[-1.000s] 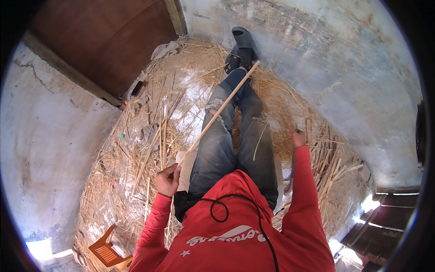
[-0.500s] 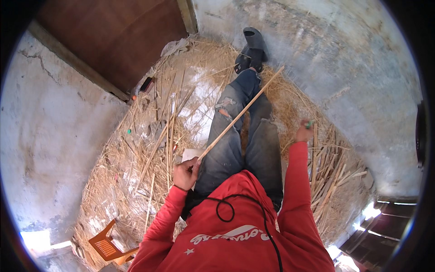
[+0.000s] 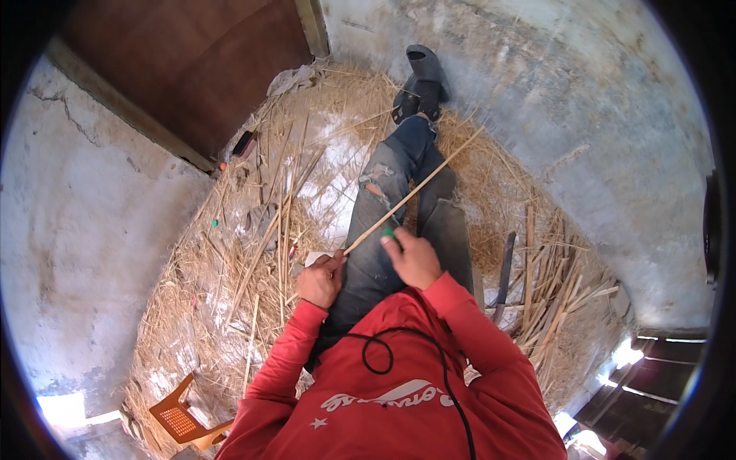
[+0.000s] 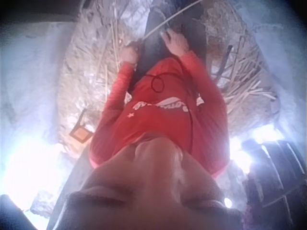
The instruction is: The person trims and shaves a thin bamboo stick using a knife, rotating the stick and making repeated downward cuts while sitting on a floor covered in shavings.
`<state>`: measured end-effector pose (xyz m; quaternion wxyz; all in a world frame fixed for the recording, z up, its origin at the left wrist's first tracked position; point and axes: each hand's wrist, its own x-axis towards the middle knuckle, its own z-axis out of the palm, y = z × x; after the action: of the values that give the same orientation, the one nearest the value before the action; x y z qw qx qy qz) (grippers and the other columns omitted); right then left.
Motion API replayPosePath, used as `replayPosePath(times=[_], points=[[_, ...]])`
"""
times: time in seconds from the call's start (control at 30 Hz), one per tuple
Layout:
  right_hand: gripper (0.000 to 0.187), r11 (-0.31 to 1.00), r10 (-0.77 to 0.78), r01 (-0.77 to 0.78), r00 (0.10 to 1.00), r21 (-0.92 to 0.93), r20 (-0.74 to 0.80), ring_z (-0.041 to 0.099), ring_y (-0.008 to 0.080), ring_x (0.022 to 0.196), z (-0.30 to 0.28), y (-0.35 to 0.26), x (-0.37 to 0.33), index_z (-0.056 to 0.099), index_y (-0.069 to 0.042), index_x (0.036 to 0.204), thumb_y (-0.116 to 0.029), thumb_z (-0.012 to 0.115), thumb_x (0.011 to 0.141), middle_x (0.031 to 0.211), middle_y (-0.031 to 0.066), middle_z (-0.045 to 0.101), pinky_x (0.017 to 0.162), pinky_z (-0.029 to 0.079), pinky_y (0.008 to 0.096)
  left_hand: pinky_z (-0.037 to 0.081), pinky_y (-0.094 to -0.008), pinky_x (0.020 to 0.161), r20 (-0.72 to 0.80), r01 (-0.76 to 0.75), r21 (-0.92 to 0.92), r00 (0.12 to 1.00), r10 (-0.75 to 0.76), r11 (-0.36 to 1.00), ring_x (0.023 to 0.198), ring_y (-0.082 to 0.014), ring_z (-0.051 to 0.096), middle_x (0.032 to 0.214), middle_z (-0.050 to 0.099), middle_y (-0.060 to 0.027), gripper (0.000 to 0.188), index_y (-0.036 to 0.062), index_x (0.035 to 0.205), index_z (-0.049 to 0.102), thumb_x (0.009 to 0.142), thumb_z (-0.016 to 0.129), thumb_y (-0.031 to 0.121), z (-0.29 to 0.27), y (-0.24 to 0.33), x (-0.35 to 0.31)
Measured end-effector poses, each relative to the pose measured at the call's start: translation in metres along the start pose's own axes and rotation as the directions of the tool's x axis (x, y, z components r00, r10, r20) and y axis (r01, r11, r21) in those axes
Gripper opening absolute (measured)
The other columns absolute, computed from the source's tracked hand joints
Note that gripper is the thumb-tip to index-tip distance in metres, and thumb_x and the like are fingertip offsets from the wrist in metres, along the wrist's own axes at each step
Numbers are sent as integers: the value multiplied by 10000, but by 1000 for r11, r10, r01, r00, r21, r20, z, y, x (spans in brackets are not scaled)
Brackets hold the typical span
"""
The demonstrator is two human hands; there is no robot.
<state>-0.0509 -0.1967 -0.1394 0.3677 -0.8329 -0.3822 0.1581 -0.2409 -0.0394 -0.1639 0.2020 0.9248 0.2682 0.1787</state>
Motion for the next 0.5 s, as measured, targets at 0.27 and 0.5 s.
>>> replayPosePath(times=[0.27, 0.5], points=[[442, 992, 69, -60, 994, -113, 84, 683, 511, 806, 32, -9, 4, 622, -63, 1041, -484, 490, 1052, 828, 282, 710, 738, 534, 615, 556, -473, 571, -28, -81, 93, 996, 84, 992, 649, -344, 698, 877, 720, -87, 205, 165, 1128, 764, 980, 647, 246, 1, 6, 2], [474, 989, 141, -139, 988, -47, 62, 678, 520, 877, 38, -4, 8, 640, -78, 1104, -520, 479, 1049, 900, 292, 715, 798, 525, 617, 487, -429, 478, -57, -161, 155, 984, 171, 975, 536, -303, 630, 722, 643, -72, 125, 138, 1042, 769, 926, 725, 155, -26, -19, -24]])
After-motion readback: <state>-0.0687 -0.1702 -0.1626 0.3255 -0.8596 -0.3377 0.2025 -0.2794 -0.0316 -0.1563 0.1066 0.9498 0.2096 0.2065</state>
